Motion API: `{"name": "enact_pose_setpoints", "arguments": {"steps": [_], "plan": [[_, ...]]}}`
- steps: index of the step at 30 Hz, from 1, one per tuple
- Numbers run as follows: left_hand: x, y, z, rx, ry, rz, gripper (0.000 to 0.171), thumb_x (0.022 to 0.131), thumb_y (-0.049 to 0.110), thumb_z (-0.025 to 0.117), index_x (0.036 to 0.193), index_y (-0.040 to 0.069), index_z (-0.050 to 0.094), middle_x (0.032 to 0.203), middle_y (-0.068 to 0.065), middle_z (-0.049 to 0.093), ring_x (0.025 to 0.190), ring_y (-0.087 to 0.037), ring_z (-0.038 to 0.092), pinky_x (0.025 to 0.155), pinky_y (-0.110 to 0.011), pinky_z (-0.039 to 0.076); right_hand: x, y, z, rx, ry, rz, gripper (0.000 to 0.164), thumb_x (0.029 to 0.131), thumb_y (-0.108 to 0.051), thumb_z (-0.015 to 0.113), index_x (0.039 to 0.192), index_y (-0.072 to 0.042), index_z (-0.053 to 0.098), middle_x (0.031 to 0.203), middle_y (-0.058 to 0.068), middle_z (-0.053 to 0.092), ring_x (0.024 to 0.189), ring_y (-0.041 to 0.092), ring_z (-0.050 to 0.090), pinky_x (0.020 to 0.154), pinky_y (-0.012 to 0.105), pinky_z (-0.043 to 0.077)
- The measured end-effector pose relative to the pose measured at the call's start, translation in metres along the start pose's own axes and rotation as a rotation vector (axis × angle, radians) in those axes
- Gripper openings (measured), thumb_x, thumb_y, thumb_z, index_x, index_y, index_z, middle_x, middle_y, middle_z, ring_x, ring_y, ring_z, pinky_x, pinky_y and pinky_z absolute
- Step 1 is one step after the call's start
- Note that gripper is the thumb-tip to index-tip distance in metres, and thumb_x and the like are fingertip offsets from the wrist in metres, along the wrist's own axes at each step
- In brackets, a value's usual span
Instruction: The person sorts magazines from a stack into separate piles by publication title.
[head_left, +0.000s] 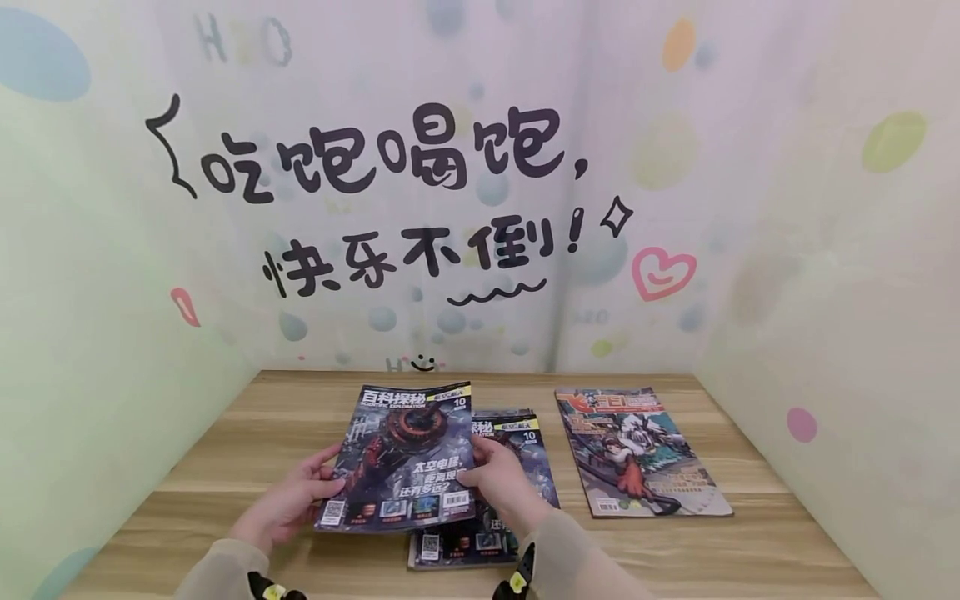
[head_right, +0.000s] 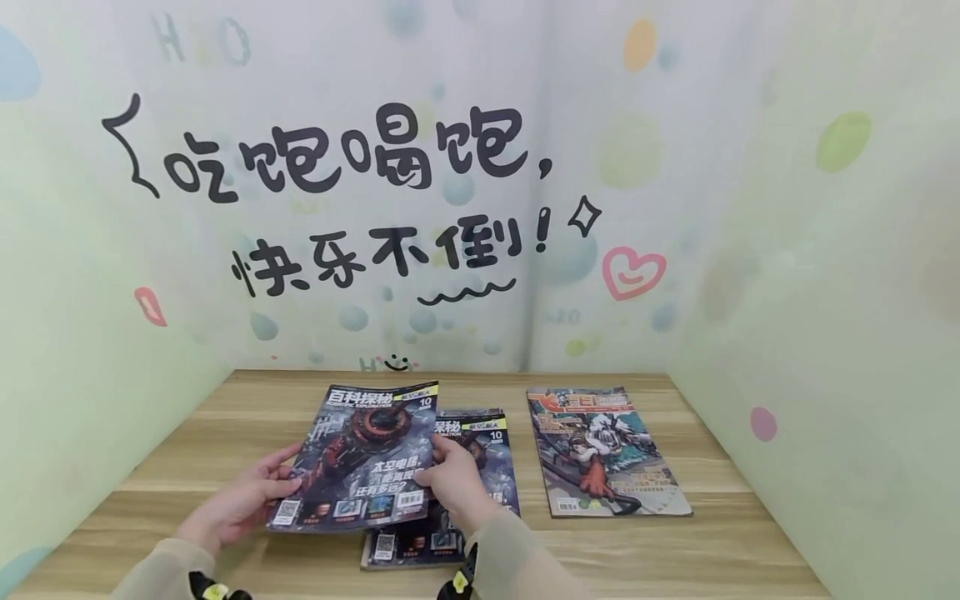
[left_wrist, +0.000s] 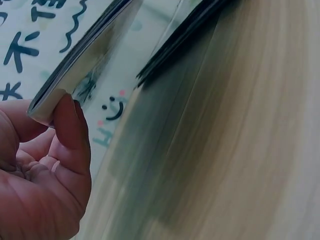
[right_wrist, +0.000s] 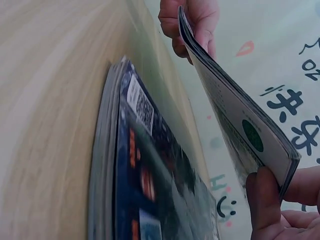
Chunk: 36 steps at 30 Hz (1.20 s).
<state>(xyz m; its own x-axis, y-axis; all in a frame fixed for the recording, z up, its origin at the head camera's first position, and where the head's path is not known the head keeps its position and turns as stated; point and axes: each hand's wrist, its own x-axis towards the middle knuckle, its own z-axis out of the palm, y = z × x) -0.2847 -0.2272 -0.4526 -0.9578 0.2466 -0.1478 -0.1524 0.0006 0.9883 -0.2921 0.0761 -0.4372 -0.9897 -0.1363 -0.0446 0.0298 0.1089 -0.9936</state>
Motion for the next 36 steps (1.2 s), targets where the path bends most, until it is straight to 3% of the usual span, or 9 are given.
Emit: {"name": "enact_pose_setpoints", "arguments": {"steps": [4,12,18,23,29,36], "plan": [[-0.003,0.003,-0.017,0.013,0.018,-0.014,0.08,0.093,0.003,0.055,0.152,0.001,0.002,0.101,-0.001,0.052,0.081,-0.015,0.064,0.071,-0.033,0.057,0.008,-0.003,0.017,-0.002,0.001,-0.015,0.068,0.08,0.007,0.068,0.142,0.002,0.042,0.133,0.026,0.049,0.113,0.031,0.053,0.075,0.038,0.055],[-0.005,0.005,-0.047,0.016,0.061,-0.02,0.079,0.093,0.003,0.056,0.151,0.0,0.004,0.102,-0.001,0.053,0.083,-0.015,0.063,0.074,-0.032,0.056,0.023,-0.008,0.051,-0.026,0.016,-0.01,0.066,0.078,0.006,0.07,0.139,0.002,0.047,0.129,0.023,0.052,0.121,0.035,0.048,0.091,0.044,0.05],[-0.005,0.003,-0.068,0.038,0.105,-0.049,0.075,0.095,0.001,0.052,0.151,0.0,0.003,0.101,0.002,0.055,0.082,-0.014,0.063,0.074,-0.031,0.055,0.033,-0.012,0.074,-0.009,-0.008,0.01,0.067,0.079,0.008,0.067,0.141,0.004,0.043,0.124,0.019,0.055,0.109,0.027,0.056,0.085,0.039,0.053],[-0.003,0.003,-0.076,0.037,0.151,-0.087,0.075,0.095,0.002,0.054,0.152,0.001,0.005,0.102,0.001,0.056,0.084,-0.014,0.063,0.075,-0.031,0.055,0.04,-0.009,0.085,-0.025,-0.012,0.025,0.066,0.08,0.009,0.067,0.141,0.005,0.042,0.132,0.022,0.051,0.12,0.034,0.05,0.093,0.044,0.048],[-0.002,-0.003,-0.083,-0.007,0.125,-0.083,0.074,0.096,0.001,0.051,0.151,-0.001,0.002,0.103,0.004,0.063,0.088,-0.015,0.064,0.079,-0.034,0.055,0.043,-0.004,0.093,-0.047,-0.044,0.063,0.066,0.081,0.009,0.067,0.141,0.005,0.041,0.14,0.024,0.044,0.126,0.04,0.044,0.095,0.048,0.046],[0.003,-0.01,-0.087,0.074,0.17,-0.082,0.072,0.094,-0.001,0.053,0.149,-0.008,0.007,0.108,-0.005,0.062,0.086,-0.014,0.063,0.077,-0.032,0.054,0.044,0.0,0.097,-0.055,-0.056,0.097,0.064,0.083,0.006,0.066,0.141,0.009,0.038,0.142,0.026,0.041,0.129,0.041,0.04,0.102,0.051,0.039]]}}
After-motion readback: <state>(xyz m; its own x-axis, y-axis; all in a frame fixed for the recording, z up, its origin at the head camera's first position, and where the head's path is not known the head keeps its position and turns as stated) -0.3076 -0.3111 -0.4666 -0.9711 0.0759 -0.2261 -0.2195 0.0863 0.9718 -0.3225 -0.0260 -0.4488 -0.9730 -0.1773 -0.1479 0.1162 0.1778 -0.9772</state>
